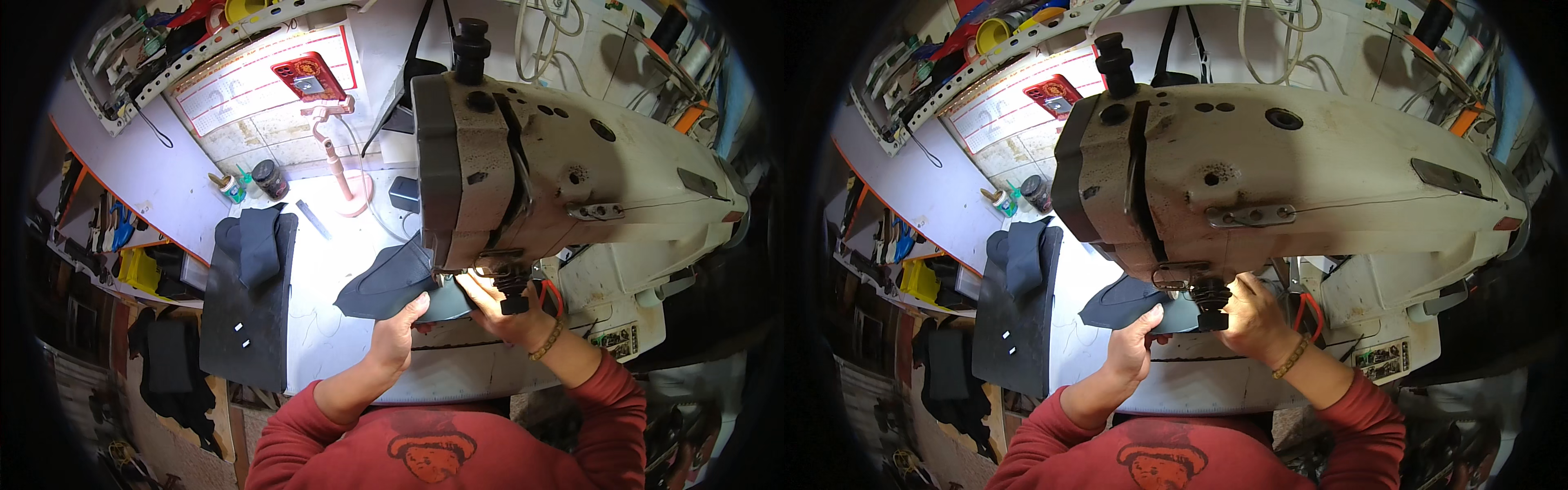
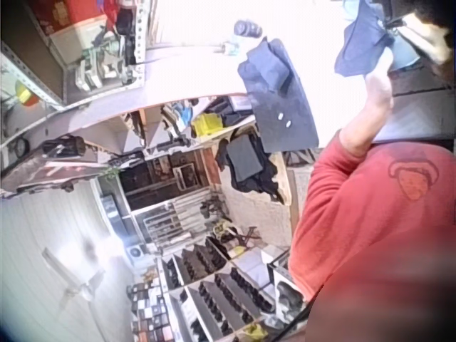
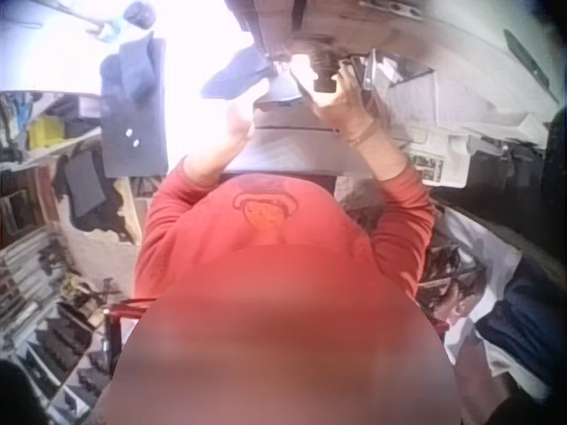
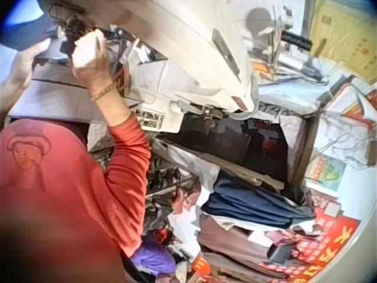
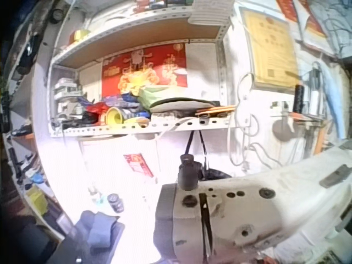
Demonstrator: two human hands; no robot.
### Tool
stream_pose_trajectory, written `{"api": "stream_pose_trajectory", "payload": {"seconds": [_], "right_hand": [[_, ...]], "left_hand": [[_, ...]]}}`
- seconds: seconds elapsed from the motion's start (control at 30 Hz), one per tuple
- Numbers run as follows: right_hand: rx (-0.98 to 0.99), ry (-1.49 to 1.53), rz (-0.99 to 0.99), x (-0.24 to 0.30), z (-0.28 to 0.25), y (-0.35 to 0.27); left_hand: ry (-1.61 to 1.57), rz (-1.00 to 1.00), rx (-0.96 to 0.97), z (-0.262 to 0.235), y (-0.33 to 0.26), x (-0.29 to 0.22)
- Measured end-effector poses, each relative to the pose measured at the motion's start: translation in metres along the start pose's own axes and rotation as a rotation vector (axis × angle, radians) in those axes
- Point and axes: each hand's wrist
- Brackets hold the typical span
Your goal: The person aligns and sews a black leather boot upper using a sewing machine. They repeatedly trim threads with scissors, reposition the boot under the needle, and guide it through the machine to stitch seams.
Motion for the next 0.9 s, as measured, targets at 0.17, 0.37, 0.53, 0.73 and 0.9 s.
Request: {"api": "stream_pose_trajectory", "payload": {"seconds": [0.17,0.37,0.53,0.73,0.9], "right_hand": [[-0.02,0.07,0.034,0.006,-0.004,0.004],[-0.017,0.039,0.018,0.011,-0.008,0.005],[-0.03,0.052,0.032,0.015,-0.008,0.006],[-0.054,0.06,0.05,0.016,-0.005,0.005],[-0.002,0.065,0.073,0.016,-0.005,0.004]], "left_hand": [[0.044,-0.012,0.051,-0.005,0.0,0.0],[0.025,0.009,0.027,-0.006,0.002,-0.002],[0.032,-0.018,0.001,-0.004,0.003,-0.007],[0.051,-0.048,0.041,-0.007,0.005,-0.012],[0.045,-0.041,0.046,-0.007,0.005,-0.013]]}}
Point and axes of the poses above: each hand's wrist, its own y-axis towards the middle knuckle, its own z-axis out of the palm, x = y × z, and after that the axes turned 15 degrees about x, right-handed
